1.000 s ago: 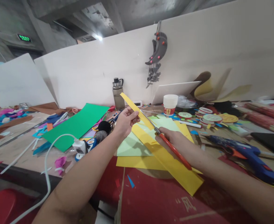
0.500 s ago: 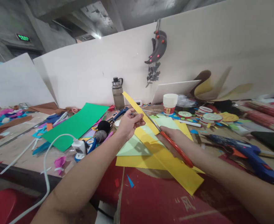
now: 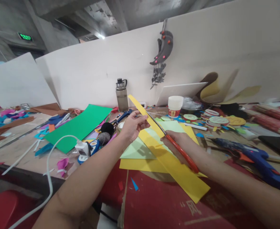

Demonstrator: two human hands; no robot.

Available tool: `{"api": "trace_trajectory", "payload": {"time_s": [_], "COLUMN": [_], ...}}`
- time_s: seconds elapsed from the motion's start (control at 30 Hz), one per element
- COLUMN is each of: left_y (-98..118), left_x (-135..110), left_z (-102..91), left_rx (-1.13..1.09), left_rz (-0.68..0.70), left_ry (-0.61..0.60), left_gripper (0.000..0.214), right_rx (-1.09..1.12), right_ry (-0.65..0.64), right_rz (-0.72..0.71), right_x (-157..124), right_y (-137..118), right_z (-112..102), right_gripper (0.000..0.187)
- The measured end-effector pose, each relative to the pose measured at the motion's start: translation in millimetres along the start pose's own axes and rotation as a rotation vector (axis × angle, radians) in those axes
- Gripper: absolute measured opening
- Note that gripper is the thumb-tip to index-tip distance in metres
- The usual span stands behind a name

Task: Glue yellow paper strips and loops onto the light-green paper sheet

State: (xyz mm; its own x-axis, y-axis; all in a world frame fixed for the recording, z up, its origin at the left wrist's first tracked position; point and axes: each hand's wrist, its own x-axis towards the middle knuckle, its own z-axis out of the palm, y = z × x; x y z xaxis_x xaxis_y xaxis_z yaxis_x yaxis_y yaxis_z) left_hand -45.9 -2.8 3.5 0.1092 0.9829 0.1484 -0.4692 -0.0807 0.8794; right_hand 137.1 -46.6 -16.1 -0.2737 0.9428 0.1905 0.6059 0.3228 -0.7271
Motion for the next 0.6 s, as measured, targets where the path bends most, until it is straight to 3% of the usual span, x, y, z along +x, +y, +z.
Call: {"api": "trace_trajectory", "payload": {"time_s": [0.2, 0.4, 0.6], "left_y": [3.8, -0.6, 2.2], "left_x": [5.9, 2.2, 6.8], "left_z": [-5.5, -0.8, -6.6], "left_rx": [-0.01, -0.034, -0.065], "left_rz": [0.023, 0.005, -0.074], "left_ry": [0.078, 0.063, 0.074], "left_gripper": [0.022, 0.027, 0.018], "right_rx": [-0.047, -0.036, -0.001], "right_ry": [-0.034, -0.071, -0.092], "right_rz": [-0.022, -0.137, -0.073], "right_x": [-3.2, -3.0, 1.7], "right_y": [-7.1, 2.6, 7.0], "right_z": [-3.4, -6.5, -4.7], "right_gripper": [0.017, 0.014, 0.013]}}
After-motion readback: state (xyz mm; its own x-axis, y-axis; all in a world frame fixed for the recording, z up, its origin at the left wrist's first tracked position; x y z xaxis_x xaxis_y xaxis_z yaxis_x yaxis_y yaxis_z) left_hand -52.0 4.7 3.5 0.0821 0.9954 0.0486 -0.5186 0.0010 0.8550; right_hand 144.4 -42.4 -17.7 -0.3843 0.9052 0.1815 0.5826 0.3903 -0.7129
